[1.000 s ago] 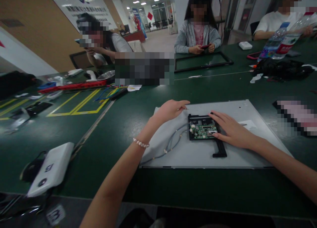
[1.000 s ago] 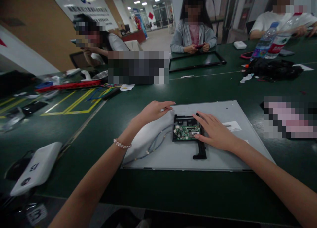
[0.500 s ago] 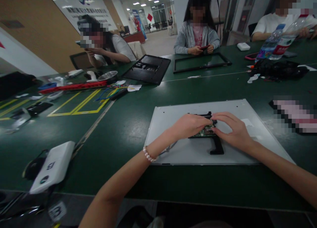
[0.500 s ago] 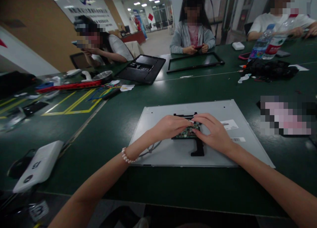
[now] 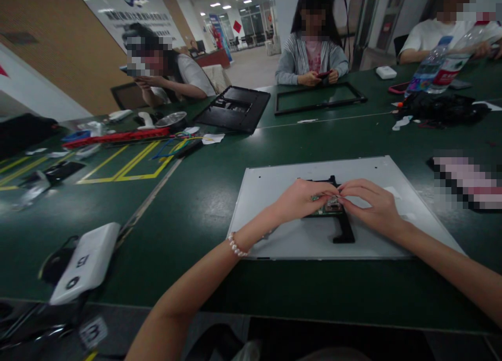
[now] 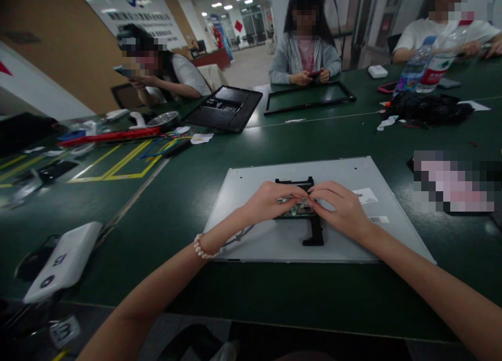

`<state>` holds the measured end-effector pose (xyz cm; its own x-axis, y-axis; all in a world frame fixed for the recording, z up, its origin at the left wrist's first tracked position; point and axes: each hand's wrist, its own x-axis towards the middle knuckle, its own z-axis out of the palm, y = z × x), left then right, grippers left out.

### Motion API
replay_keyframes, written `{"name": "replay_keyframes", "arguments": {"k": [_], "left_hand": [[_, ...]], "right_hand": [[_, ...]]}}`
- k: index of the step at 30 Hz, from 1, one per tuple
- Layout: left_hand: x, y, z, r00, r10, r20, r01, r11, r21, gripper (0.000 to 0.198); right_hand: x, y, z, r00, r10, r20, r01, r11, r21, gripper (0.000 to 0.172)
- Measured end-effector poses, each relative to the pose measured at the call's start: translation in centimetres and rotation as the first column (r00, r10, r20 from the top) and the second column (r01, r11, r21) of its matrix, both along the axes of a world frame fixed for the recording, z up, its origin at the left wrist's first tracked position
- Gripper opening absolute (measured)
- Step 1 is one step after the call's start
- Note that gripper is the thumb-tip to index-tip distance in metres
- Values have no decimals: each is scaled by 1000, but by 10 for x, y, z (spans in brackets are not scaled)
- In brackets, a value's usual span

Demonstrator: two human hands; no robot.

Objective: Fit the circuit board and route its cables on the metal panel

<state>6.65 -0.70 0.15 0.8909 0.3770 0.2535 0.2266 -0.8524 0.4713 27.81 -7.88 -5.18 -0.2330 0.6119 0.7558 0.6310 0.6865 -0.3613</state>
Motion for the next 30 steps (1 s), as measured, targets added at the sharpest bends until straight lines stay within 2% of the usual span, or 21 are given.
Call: {"name": "replay_keyframes", "arguments": {"k": [3,5,8,11,15,19,22,25,30], "left_hand": [[-1,0,6,998,-13,-68,17,998,59,28],[-3,1,11,992,12,-129,10,986,165,30],[-10,9,21,960,141,-242,-43,928,371,30],[-24,26,27,898,301,-320,-108,858,503,27],[-45,53,15,808,440,-392,-166,809,564,32],[-57,69,-2,743,479,-468,-174,813,555,28],[-57,69,-2,739,480,-472,-207,829,520,26],[-50,60,7,759,480,-440,-236,833,501,31],[-23,24,21,894,352,-278,-190,858,478,35]], "right_hand": [[1,0,-1,1000,19,-18,-19,1000,10,12],[2,-1,-2,999,24,-26,-23,999,24,13],[3,0,-2,1000,13,-14,-13,999,33,14],[5,0,-2,1000,-5,1,5,1000,25,13],[6,1,-3,999,-34,31,33,999,15,15],[7,2,-5,998,-46,52,47,999,-8,17],[7,2,-6,997,-52,58,55,997,-46,17],[7,3,-7,996,-58,63,63,995,-74,17],[5,4,-8,995,-65,77,71,995,-69,16]]}}
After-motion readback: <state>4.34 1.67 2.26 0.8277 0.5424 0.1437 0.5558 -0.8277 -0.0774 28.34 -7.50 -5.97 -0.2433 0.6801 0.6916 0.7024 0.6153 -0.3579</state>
